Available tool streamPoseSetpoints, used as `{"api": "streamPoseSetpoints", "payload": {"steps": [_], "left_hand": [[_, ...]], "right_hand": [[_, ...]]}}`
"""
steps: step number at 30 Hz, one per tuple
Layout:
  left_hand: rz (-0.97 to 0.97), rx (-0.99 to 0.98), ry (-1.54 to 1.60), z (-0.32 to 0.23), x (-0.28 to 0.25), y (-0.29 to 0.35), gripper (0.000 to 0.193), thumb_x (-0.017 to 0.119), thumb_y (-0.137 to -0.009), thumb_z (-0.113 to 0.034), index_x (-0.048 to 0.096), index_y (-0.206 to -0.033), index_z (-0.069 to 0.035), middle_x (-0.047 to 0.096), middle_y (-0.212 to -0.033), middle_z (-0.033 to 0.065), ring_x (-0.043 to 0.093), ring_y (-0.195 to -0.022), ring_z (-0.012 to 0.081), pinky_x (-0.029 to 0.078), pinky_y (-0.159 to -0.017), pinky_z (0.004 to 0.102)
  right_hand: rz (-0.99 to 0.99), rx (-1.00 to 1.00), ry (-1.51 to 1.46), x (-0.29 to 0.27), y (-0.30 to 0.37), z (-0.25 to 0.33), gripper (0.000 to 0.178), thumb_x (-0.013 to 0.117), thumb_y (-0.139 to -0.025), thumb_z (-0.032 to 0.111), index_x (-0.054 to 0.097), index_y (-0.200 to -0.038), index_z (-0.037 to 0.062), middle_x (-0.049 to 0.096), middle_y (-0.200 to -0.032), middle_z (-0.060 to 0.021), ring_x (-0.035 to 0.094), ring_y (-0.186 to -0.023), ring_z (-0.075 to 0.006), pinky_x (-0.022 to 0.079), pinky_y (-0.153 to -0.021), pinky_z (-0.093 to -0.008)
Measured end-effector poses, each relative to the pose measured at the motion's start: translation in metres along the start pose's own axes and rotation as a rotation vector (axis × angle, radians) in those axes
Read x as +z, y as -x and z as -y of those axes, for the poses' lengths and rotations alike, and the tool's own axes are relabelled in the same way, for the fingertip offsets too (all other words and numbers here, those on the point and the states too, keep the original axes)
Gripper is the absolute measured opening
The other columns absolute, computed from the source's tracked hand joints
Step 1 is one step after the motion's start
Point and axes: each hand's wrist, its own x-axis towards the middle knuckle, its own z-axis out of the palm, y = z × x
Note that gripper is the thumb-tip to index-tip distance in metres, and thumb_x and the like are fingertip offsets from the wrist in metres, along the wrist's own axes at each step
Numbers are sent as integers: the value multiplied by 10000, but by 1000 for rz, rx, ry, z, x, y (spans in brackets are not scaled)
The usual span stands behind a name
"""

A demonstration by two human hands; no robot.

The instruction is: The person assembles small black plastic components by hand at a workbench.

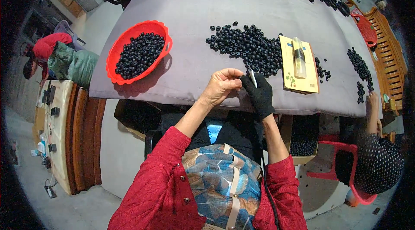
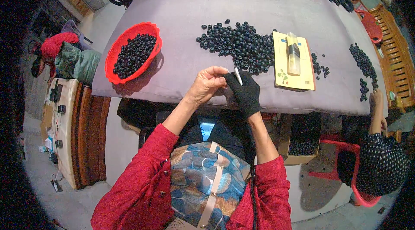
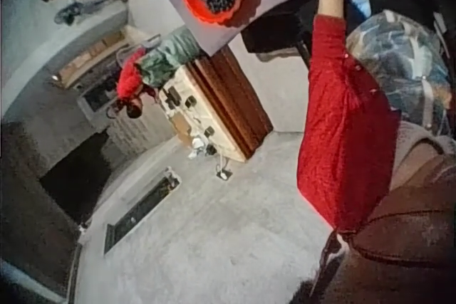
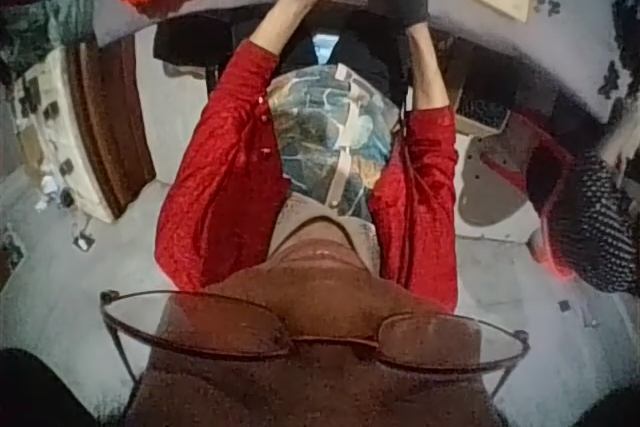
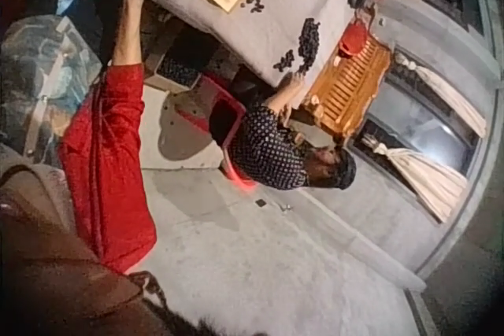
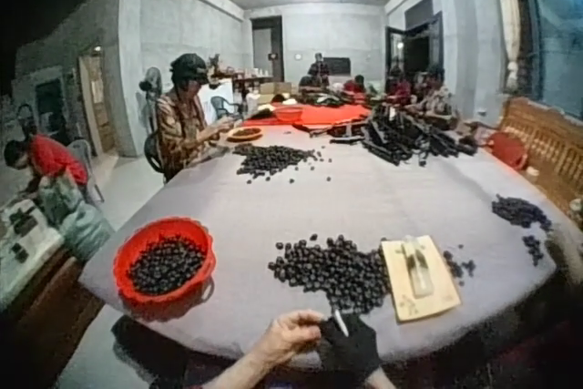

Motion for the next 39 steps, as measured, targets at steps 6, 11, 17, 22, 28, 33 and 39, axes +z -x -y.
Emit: {"api": "streamPoseSetpoints", "payload": {"steps": [6,11,17,22,28,33,39], "left_hand": [[-32,50,162,-2,0,2,224,608,-778,-8,569,-998,-8,611,-805,81,606,-685,154,519,-612,247],[-40,78,178,0,-2,1,221,610,-775,-10,564,-992,-22,605,-794,65,606,-683,149,522,-612,249],[-80,88,173,0,-5,2,217,609,-769,10,568,-978,-36,605,-817,48,595,-685,121,500,-622,230],[-67,101,166,0,-4,1,219,614,-765,11,569,-974,-35,607,-828,48,585,-677,110,486,-629,212],[-46,103,131,-2,-4,3,216,612,-768,10,568,-975,-29,606,-832,51,585,-687,108,487,-634,212],[-49,105,127,-2,-3,2,212,604,-772,17,564,-976,-22,603,-851,48,584,-699,99,493,-650,205],[-72,96,93,-1,-3,3,211,598,-774,23,562,-978,-21,603,-849,48,585,-705,98,497,-659,204]], "right_hand": [[-63,498,-404,-6,-2,11,243,568,-833,251,591,-974,55,603,-813,-73,550,-695,-133,438,-600,-272],[16,440,-384,4,7,2,257,558,-837,249,581,-995,48,622,-833,-79,589,-734,-130,454,-635,-264],[53,342,-215,8,10,13,258,558,-831,280,606,-983,78,638,-874,-129,627,-780,-208,473,-665,-293],[33,335,-221,6,9,18,282,563,-827,290,601,-1004,74,644,-858,-119,631,-769,-206,476,-661,-292],[40,320,-277,4,8,20,292,570,-824,285,596,-1023,72,645,-865,-121,635,-779,-206,478,-657,-292],[54,308,-200,5,9,15,289,570,-824,283,596,-1023,76,645,-865,-118,637,-779,-212,478,-657,-293],[61,291,-227,4,8,17,278,566,-826,282,601,-1012,79,644,-861,-120,638,-763,-210,476,-641,-294]]}}
